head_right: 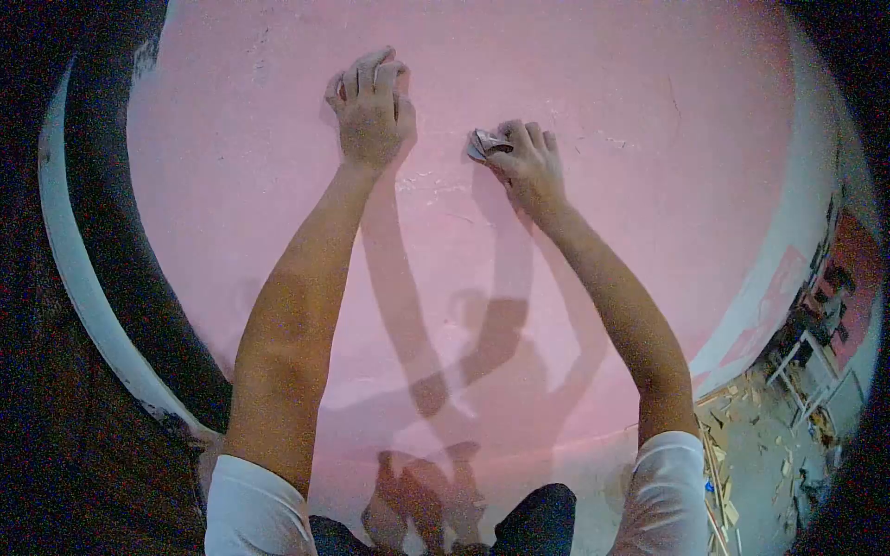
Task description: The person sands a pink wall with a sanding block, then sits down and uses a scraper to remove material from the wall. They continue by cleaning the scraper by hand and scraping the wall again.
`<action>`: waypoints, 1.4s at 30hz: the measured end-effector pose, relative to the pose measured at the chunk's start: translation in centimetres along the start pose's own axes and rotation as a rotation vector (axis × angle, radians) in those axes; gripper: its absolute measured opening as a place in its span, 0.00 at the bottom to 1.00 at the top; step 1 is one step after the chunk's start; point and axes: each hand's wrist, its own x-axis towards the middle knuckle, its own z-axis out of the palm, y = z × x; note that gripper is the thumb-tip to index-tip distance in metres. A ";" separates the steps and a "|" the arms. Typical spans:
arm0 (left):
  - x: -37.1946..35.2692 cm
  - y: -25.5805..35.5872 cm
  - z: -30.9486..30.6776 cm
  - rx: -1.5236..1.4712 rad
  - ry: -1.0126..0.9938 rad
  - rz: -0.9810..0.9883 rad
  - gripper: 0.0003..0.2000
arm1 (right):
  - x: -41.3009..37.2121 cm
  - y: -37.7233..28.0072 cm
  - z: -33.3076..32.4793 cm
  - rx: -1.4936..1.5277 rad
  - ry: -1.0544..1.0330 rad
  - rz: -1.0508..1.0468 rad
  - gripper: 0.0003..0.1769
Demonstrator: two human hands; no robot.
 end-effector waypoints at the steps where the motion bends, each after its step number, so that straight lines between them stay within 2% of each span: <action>1: 0.1 0.0 -0.1 -0.002 -0.002 -0.003 0.21 | -0.1 -0.6 -0.1 0.000 -0.002 0.033 0.08; 2: 0.0 0.0 -0.1 -0.003 -0.002 -0.006 0.21 | -0.3 -1.1 0.1 0.001 -0.007 0.087 0.12; 8: 0.0 -0.1 -0.1 0.015 -0.014 -0.002 0.21 | 0.8 -1.2 -0.3 0.053 0.069 0.153 0.18; 14: -0.1 -0.3 0.2 0.007 -0.003 0.012 0.20 | -0.8 -1.9 -1.9 0.081 -0.105 0.194 0.17; 17: -0.1 -0.2 0.2 -0.003 -0.004 0.020 0.20 | 1.4 -2.0 -1.8 0.055 0.061 0.118 0.14; 20: -0.1 -0.3 0.3 -0.004 0.005 0.022 0.19 | 1.2 -1.7 -0.4 -0.039 -0.035 0.101 0.19; 23: -0.2 -0.3 0.3 0.008 -0.004 0.014 0.20 | 0.0 -1.8 -1.6 -0.040 -0.105 0.169 0.17; 26: -0.2 -0.1 0.3 0.006 0.018 0.013 0.20 | 1.5 -1.5 -2.6 -0.021 -0.085 0.160 0.10; 29: -0.1 -0.2 0.2 0.009 0.004 0.017 0.20 | 3.8 -2.2 -3.5 -0.044 -0.044 0.111 0.09; 32: -0.2 -0.1 0.1 -0.003 -0.001 0.002 0.20 | 2.1 -0.9 -1.7 -0.116 -0.047 0.008 0.09; 35: -0.3 -0.2 0.2 -0.026 0.017 -0.001 0.19 | 1.2 -0.7 -2.4 -0.079 -0.112 0.084 0.08; 38: -0.2 -0.4 0.3 -0.018 0.003 0.020 0.19 | 3.6 -0.3 -3.6 -0.010 -0.164 0.092 0.08; 42: -0.3 0.0 -0.1 -0.010 0.002 -0.003 0.19 | 3.3 -0.3 -1.8 -0.134 -0.060 0.019 0.10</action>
